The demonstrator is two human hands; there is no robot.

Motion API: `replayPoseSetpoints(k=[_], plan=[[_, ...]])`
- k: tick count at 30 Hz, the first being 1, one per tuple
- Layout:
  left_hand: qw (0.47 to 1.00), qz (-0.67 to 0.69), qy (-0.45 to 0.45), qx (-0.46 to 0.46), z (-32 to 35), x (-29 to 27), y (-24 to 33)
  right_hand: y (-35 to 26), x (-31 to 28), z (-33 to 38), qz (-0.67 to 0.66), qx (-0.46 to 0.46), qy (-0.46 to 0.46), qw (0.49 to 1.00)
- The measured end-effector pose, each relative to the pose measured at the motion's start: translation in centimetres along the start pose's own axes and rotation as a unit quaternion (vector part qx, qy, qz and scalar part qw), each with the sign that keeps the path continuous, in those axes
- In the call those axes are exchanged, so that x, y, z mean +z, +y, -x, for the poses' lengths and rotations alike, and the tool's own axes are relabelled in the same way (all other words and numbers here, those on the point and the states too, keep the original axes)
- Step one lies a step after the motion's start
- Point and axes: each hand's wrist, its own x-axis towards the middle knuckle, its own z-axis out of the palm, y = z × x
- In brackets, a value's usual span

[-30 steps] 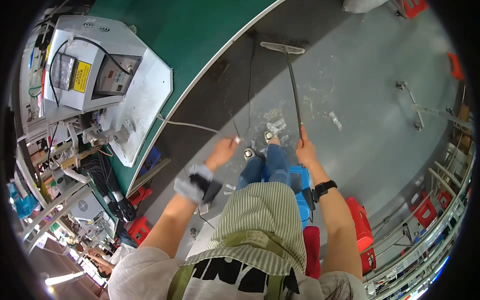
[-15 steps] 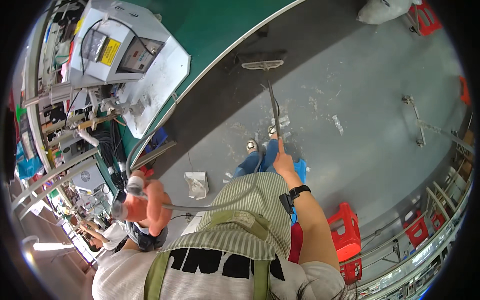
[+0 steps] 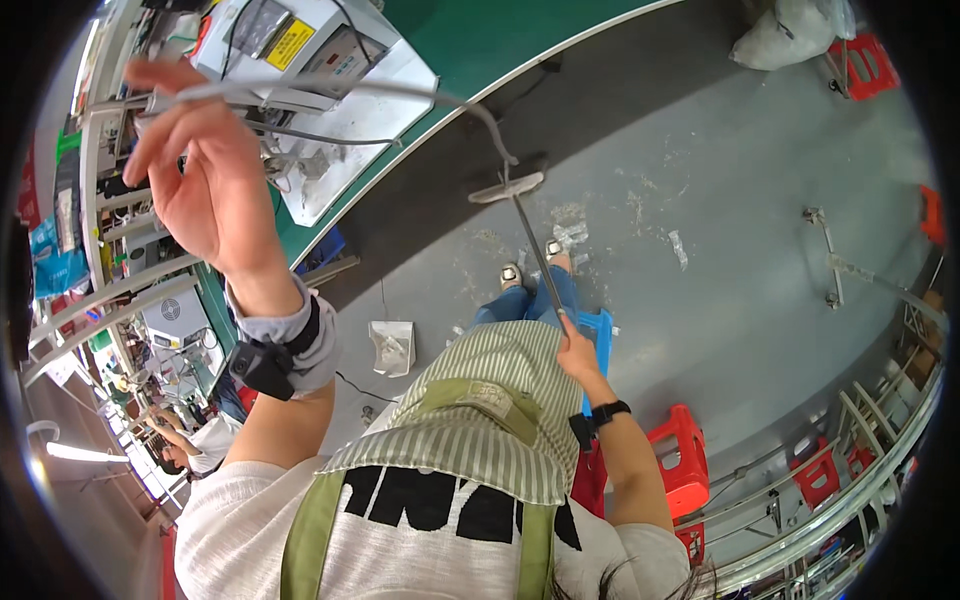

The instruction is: Sweep the floor and collect trash using a broom and dustpan in a production environment.

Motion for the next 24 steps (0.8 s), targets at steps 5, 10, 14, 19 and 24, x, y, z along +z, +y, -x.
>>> replayPoseSetpoints(k=[5, 10, 14, 19, 24], plan=[[0.996, 0.072, 0.03, 0.032, 2.0, 1.6, -1.9, -0.4, -0.5, 0.4, -0.103, -0.044, 0.056, 0.992], [0.996, 0.018, 0.077, 0.036, 3.5, 2.6, -2.9, -2.6, -1.7, -7.4, -0.005, -0.023, 0.095, 0.995], [0.99, -0.036, 0.137, 0.016, 4.8, 3.4, -0.4, 1.9, -1.3, -1.6, 0.078, 0.04, 0.017, 0.996], [0.979, -0.022, 0.202, 0.001, 6.2, 3.1, 2.4, 5.3, -2.4, 7.7, 0.043, -0.023, 0.026, 0.998], [0.965, -0.215, 0.067, -0.134, 6.7, 1.0, 4.6, -0.6, -3.8, 3.9, 0.034, -0.095, -0.032, 0.994]])
